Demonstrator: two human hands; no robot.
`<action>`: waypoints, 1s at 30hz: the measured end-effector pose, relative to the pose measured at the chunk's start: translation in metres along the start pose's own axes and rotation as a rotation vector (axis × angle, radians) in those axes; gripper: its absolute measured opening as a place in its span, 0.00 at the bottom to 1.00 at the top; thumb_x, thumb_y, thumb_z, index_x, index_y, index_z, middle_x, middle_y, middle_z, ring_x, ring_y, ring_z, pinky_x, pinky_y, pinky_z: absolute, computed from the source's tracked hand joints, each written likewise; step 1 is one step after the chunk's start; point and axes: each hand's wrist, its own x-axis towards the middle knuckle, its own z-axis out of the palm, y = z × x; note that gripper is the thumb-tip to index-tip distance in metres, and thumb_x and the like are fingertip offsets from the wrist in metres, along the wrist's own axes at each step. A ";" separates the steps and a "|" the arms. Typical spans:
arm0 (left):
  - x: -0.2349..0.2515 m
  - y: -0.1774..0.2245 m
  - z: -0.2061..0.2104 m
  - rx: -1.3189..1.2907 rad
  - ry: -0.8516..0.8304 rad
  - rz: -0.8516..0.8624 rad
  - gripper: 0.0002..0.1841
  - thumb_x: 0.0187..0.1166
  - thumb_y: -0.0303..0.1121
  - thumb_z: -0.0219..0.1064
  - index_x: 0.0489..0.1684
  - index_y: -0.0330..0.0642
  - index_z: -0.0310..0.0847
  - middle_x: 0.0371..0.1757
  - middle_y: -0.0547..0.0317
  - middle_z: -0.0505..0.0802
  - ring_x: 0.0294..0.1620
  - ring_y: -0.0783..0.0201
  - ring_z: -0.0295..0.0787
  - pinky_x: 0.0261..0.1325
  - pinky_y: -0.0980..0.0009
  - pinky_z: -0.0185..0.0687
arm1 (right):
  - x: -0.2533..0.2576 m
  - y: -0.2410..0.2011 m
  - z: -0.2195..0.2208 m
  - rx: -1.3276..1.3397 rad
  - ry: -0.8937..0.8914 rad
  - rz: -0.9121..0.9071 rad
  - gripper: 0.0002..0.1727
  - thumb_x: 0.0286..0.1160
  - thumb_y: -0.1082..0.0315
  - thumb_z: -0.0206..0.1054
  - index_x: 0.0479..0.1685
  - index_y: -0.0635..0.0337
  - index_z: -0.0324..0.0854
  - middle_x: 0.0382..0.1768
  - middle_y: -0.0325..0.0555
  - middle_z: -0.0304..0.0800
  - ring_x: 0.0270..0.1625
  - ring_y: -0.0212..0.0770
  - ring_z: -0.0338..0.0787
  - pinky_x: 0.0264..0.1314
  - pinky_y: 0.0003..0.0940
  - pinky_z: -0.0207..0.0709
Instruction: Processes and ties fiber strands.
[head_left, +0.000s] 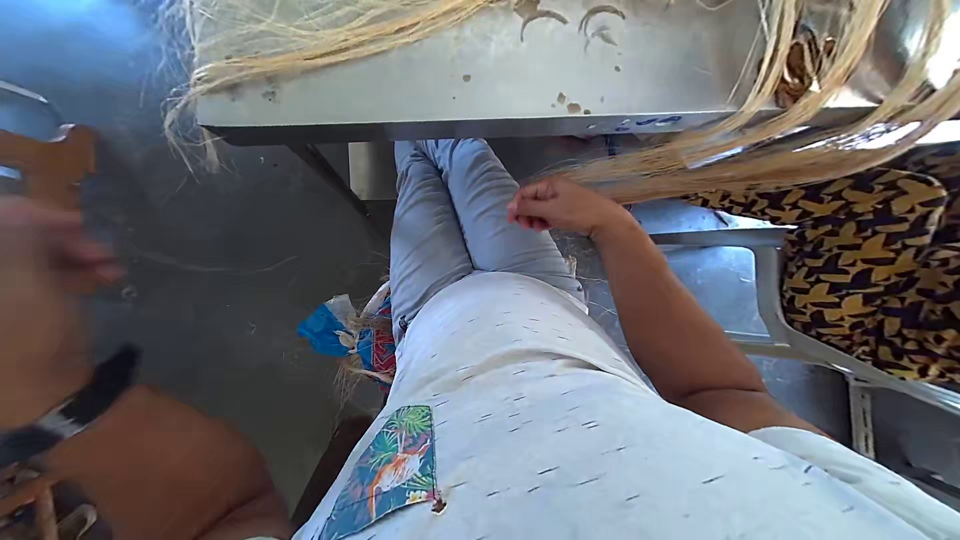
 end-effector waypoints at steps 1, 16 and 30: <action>-0.004 0.012 0.037 0.082 -0.153 0.077 0.11 0.93 0.42 0.55 0.52 0.53 0.84 0.37 0.79 0.91 0.32 0.81 0.88 0.38 0.79 0.89 | 0.004 -0.005 0.012 0.044 -0.037 -0.063 0.15 0.89 0.65 0.58 0.45 0.63 0.90 0.26 0.38 0.88 0.23 0.28 0.80 0.26 0.25 0.76; -0.038 0.021 0.276 -0.059 -0.904 0.148 0.15 0.91 0.36 0.57 0.38 0.41 0.87 0.20 0.62 0.86 0.19 0.70 0.81 0.24 0.72 0.80 | 0.008 -0.029 0.061 0.459 0.043 -0.165 0.13 0.89 0.68 0.61 0.49 0.65 0.90 0.24 0.40 0.87 0.20 0.27 0.78 0.22 0.21 0.72; -0.044 0.006 0.284 0.036 -1.040 0.104 0.17 0.92 0.43 0.56 0.40 0.45 0.88 0.22 0.64 0.86 0.21 0.72 0.81 0.29 0.71 0.80 | 0.004 -0.040 0.040 0.547 0.255 -0.182 0.13 0.90 0.68 0.59 0.49 0.65 0.89 0.25 0.39 0.85 0.20 0.28 0.77 0.24 0.21 0.73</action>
